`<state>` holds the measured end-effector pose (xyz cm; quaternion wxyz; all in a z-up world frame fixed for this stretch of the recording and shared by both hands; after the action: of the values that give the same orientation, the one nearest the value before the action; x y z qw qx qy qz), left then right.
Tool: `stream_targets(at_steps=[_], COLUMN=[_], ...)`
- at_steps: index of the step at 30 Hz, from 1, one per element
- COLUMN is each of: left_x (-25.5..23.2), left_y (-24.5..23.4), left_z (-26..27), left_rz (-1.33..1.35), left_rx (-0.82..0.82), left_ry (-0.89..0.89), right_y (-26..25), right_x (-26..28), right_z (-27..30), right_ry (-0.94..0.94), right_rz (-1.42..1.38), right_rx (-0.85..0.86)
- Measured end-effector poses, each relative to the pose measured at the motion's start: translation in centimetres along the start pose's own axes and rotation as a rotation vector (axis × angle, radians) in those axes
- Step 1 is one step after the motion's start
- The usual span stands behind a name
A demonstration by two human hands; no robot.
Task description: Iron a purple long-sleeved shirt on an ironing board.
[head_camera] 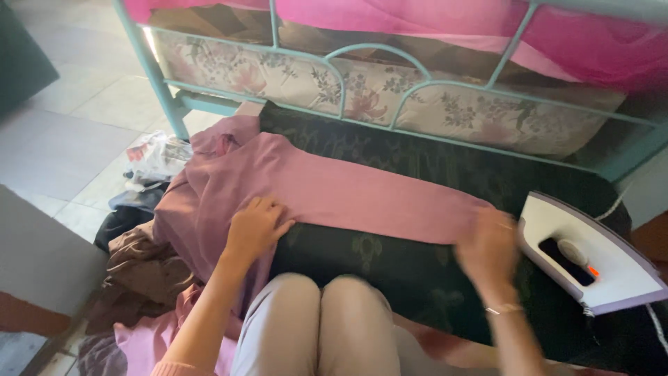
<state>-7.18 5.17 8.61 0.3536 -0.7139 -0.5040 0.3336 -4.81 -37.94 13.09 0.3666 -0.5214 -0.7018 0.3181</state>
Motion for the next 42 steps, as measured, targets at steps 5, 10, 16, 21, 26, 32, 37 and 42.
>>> stream_targets(at_steps=[5,10,16,21,26,32,37,42], left_x=[-0.6,-0.1,-1.5,-3.5,-9.1,-13.3,-14.3,-13.3], left_y=[-1.0,1.4,-1.2,-3.2,-6.4,-3.1,-1.3,-0.7], left_z=[1.6,2.4,3.6,3.9,2.6,2.5,4.2,6.0], left_rz=[0.018,-0.072,0.128,0.43,0.548,0.545,0.548,0.53], left_rx=[-0.1,-0.081,-0.251,-0.333,-0.255,-0.067,0.191,0.184], left_ry=[-0.154,-0.314,-0.323,-0.379,-0.224,0.067,0.172,0.193], right_y=[10.0,20.0,17.0,20.4,4.4,5.6,12.4,4.6], right_x=[12.0,18.2,20.4,12.6,8.7,-2.9,-6.2,4.7], right_z=[-5.2,-10.7,-12.4,-16.1,-13.7,-6.4,-2.2,-3.5], right_ry=[-0.395,-0.428,-0.081,0.056,0.178,0.294,0.112,0.336], right_rz=[-0.355,-0.438,-0.248,-0.683,-0.605,-0.563,-0.138,-0.093], right_rx=[-0.057,-0.032,0.387,0.465,0.328,0.35,0.593,0.584])
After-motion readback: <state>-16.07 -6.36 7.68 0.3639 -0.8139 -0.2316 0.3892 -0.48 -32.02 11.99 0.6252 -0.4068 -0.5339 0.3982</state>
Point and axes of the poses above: each hand's wrist, its own z-axis away from the middle knuckle, its own y-axis out of the palm, x = y × z, the point moved 8 cm from there along -z, towards the middle knuckle, and after that the axes turned 2 degrees about -z, right-handed, at the moved point
